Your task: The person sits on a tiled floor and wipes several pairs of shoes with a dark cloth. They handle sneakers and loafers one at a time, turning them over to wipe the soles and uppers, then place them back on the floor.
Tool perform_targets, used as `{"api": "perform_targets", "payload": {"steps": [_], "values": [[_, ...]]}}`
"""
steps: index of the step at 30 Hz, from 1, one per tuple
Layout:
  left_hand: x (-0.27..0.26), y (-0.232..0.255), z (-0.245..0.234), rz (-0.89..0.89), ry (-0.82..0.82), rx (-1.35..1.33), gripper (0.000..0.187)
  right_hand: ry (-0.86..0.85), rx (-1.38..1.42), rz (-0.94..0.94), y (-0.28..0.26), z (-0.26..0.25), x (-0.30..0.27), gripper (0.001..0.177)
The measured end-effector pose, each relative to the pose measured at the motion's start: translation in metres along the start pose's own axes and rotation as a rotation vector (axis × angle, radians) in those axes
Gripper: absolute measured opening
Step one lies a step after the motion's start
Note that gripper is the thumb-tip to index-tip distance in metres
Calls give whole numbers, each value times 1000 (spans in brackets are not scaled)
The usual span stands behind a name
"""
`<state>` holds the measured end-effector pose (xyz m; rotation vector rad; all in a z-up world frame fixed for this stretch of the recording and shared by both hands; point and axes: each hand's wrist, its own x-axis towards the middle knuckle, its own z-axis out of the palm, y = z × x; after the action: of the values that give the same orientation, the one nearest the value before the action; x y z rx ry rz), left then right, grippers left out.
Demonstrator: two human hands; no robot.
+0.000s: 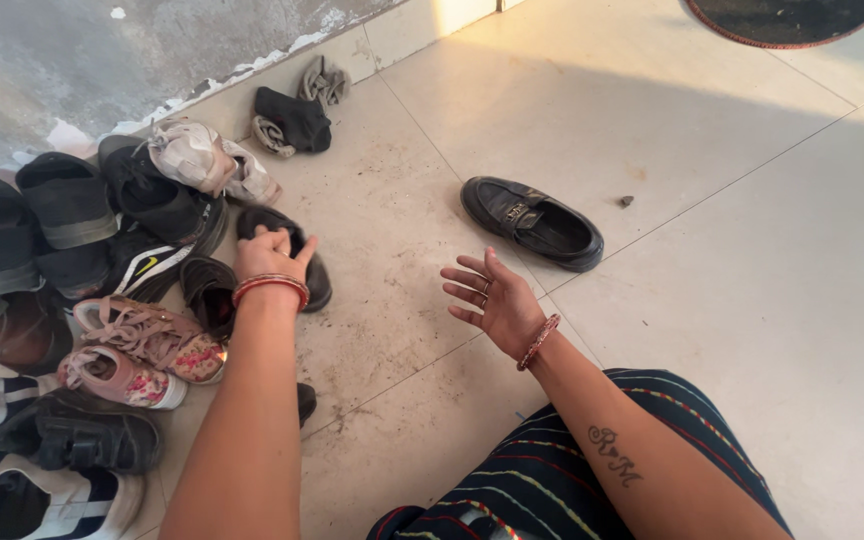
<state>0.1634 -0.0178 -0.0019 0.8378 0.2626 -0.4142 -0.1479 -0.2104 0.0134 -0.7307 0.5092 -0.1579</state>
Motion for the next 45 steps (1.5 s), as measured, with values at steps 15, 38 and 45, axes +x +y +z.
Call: {"api": "perform_targets", "payload": {"steps": [15,38,45], "values": [[-185,-96,85,275,-361,2002,47,-115,155,140,-14,61,42,75],[-169,-68,34,426,-168,2088,40,499,-2217,-128,-51,-28,15,20],[-177,-65,17,366,-171,2014,37,388,-2052,-466,-28,-60,24,24]]}}
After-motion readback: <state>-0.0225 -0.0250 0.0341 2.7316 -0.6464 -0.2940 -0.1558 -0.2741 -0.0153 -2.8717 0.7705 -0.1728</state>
